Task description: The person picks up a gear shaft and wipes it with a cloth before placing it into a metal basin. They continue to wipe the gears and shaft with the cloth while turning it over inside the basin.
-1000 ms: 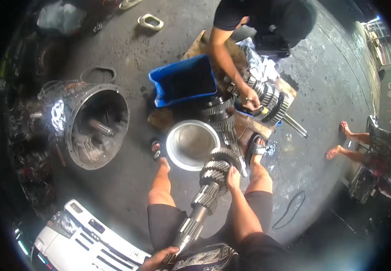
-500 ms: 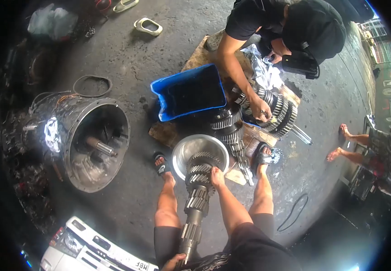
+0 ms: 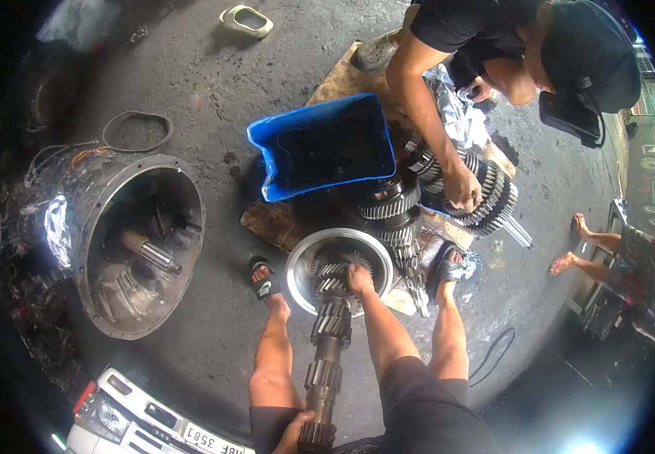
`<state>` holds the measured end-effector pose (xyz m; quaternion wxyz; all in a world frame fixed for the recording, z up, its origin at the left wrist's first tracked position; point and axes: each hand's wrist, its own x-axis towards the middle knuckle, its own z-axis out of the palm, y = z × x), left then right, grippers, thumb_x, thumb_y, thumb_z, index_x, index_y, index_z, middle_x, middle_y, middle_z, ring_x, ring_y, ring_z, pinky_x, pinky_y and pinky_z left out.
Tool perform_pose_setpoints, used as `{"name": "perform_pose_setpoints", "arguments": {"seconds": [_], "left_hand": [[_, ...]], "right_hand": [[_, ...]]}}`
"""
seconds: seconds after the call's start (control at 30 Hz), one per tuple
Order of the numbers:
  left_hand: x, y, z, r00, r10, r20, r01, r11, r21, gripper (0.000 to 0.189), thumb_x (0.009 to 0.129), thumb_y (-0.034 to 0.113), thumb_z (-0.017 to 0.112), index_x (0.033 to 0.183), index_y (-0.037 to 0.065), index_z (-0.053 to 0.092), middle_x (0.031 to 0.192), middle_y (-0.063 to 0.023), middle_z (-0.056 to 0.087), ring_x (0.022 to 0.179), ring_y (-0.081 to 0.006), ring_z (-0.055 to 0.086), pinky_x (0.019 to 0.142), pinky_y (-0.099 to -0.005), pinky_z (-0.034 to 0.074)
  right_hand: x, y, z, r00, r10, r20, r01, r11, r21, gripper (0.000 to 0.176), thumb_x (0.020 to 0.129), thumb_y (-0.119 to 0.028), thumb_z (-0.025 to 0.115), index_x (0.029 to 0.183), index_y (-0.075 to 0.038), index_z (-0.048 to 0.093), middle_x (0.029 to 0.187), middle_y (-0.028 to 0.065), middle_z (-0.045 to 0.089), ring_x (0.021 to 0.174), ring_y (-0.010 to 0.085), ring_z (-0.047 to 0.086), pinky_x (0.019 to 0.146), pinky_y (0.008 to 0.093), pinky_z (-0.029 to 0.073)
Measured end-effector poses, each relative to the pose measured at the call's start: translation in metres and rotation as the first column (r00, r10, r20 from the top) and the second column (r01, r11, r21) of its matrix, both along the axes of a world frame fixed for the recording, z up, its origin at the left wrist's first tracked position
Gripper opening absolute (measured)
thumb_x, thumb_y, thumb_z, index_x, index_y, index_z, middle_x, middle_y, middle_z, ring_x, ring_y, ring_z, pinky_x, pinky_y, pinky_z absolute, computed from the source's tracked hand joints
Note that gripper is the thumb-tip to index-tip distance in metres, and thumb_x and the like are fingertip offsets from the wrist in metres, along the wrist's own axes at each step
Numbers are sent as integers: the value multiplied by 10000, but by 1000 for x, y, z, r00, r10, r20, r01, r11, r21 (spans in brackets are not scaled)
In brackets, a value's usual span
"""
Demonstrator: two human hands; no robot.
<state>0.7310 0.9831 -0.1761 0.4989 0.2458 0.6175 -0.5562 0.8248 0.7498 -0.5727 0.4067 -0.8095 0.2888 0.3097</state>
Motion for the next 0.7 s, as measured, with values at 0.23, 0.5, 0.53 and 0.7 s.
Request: {"name": "perform_pose_setpoints", "arguments": {"seconds": [0.23, 0.5, 0.53, 0.7], "left_hand": [[7, -13, -9, 986, 148, -83, -154, 986, -66, 441, 901, 385, 608, 1161, 30, 575, 948, -141, 650, 796, -258, 646, 748, -392, 535], [23, -20, -5, 944, 287, -163, -306, 946, -105, 464, 896, 386, 602, 1185, 25, 560, 944, -153, 649, 791, -274, 647, 742, -406, 539], [30, -22, -9, 933, 318, -170, -339, 934, -111, 467, 896, 386, 602, 1188, 24, 558, 944, -154, 649, 790, -276, 647, 742, -407, 540], [44, -28, -14, 915, 387, -114, -393, 919, -31, 599, 856, 442, 599, 1238, -8, 499, 953, -222, 602, 765, -332, 634, 710, -458, 543]], "right_hand": [[-2, 1, -24, 999, -42, -27, 43, 999, 13, 516, 1038, -390, 352, 1048, 34, 646, 1029, 365, 627, 1053, 532, 584, 916, 544, 469], [7, -2, -25, 997, -40, -61, 46, 994, 104, 507, 1038, -392, 341, 1094, 35, 610, 1050, 360, 620, 1106, 529, 552, 935, 553, 448], [0, -2, -40, 999, -14, 46, 10, 997, 80, 461, 1028, -370, 382, 1126, 24, 600, 1084, 345, 612, 1121, 518, 543, 944, 542, 447], [13, -14, 63, 984, 99, 149, -98, 995, -11, 364, 958, -239, 558, 1251, -22, 562, 1274, 248, 569, 1162, 436, 551, 1009, 494, 429]]}}
